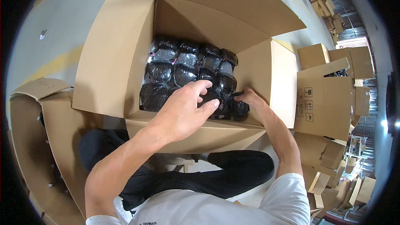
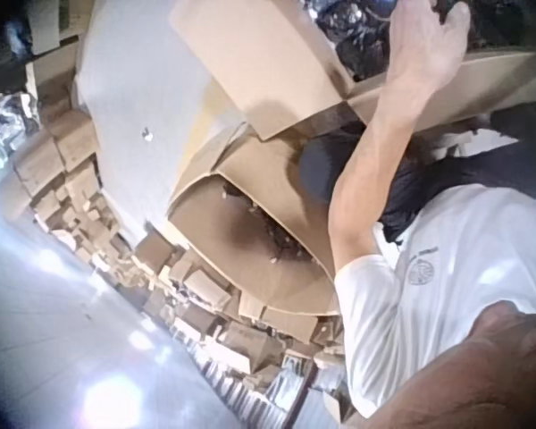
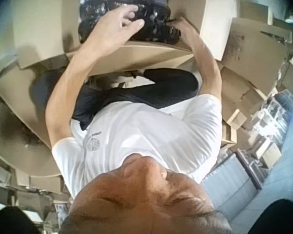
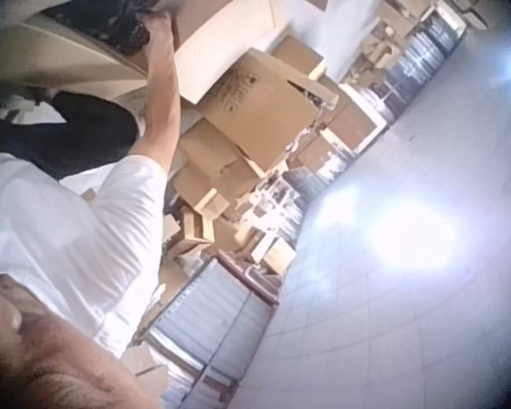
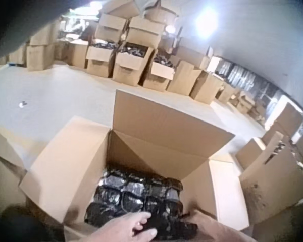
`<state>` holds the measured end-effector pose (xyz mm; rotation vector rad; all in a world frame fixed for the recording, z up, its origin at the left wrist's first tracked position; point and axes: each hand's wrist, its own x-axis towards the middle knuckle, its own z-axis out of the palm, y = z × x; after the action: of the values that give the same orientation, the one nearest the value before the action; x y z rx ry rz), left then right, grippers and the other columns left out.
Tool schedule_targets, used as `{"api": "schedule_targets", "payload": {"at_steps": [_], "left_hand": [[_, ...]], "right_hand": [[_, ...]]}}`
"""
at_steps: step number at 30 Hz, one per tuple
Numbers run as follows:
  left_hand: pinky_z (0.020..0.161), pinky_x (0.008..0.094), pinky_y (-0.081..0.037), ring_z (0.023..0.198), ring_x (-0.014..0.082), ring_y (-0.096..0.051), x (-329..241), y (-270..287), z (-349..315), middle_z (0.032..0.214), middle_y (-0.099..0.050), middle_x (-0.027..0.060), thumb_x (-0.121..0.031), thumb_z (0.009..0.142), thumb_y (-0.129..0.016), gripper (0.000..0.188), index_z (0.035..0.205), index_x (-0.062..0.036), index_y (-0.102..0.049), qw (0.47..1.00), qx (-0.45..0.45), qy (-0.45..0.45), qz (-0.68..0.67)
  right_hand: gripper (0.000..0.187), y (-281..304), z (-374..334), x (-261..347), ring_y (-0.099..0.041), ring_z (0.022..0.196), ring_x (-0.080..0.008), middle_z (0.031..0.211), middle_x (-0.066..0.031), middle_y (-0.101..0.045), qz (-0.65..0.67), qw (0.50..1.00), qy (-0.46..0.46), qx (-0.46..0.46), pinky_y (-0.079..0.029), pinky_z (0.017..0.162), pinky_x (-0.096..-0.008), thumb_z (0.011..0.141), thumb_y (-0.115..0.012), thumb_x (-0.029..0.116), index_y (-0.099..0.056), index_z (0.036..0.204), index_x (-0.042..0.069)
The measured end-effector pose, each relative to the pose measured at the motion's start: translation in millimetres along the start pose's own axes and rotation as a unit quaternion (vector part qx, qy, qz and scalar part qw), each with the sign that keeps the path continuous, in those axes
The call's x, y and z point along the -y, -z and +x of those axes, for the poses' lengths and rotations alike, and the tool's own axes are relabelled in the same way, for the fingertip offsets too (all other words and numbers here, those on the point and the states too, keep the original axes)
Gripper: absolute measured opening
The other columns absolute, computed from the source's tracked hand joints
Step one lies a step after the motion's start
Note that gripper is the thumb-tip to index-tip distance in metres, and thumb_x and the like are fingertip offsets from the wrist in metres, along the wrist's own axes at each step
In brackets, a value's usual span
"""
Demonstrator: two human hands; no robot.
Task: The person packs plastic electronic components into cardboard boxes by hand, using bubble wrap for protection.
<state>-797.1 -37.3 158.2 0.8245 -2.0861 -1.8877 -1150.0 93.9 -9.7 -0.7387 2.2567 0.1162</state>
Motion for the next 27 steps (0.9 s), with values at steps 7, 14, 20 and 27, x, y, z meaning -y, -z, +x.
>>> {"api": "schedule_targets", "payload": {"at_steps": [7, 14, 20, 27], "left_hand": [[0.090, 0.0371, -0.053, 0.106, 0.0267, -0.062, 0, 5, 2, 0.121, -0.060, 0.0230, -0.021, 0.094, -0.064, 0.049, 0.134, 0.0042, -0.049, 1.000, -0.014, -0.009, 0.017], [0.092, 0.0392, -0.051, 0.106, 0.0295, -0.062, -8, 11, -5, 0.121, -0.061, 0.0229, -0.020, 0.093, -0.064, 0.049, 0.134, 0.0029, -0.049, 1.000, -0.002, -0.008, 0.026], [0.092, 0.0397, -0.051, 0.106, 0.0300, -0.062, -10, 17, -9, 0.120, -0.061, 0.0225, -0.021, 0.093, -0.064, 0.050, 0.134, 0.0034, -0.049, 0.998, -0.021, -0.035, 0.038], [0.092, 0.0391, -0.050, 0.107, 0.0291, -0.062, -15, 26, -19, 0.120, -0.061, 0.0228, -0.020, 0.093, -0.064, 0.049, 0.133, 0.0039, -0.050, 0.998, -0.049, -0.021, 0.031]], "right_hand": [[0.040, -39, 27, -18, -0.069, 0.081, -0.0270, 0.097, -0.0157, -0.071, 0.290, 0.952, -0.056, 0.083, -0.055, 0.072, -0.0392, 0.078, -0.081, 0.014, -0.065, 0.105, -0.011], [0.057, -44, 18, -14, -0.062, 0.111, -0.0344, 0.117, -0.0251, -0.064, -0.017, 0.993, 0.115, 0.036, -0.050, 0.093, -0.0452, 0.079, -0.081, 0.029, -0.060, 0.115, -0.010], [0.098, -64, -16, 25, -0.037, 0.135, -0.0419, 0.148, -0.0287, -0.034, -0.368, 0.920, 0.117, 0.067, -0.038, 0.109, -0.0453, 0.078, -0.077, 0.049, -0.033, 0.142, -0.011], [0.110, -89, 6, 8, -0.046, 0.128, -0.0463, 0.138, -0.0415, -0.035, -0.338, 0.931, 0.096, 0.094, -0.046, 0.101, -0.0470, 0.083, -0.074, 0.046, -0.009, 0.146, -0.016]]}}
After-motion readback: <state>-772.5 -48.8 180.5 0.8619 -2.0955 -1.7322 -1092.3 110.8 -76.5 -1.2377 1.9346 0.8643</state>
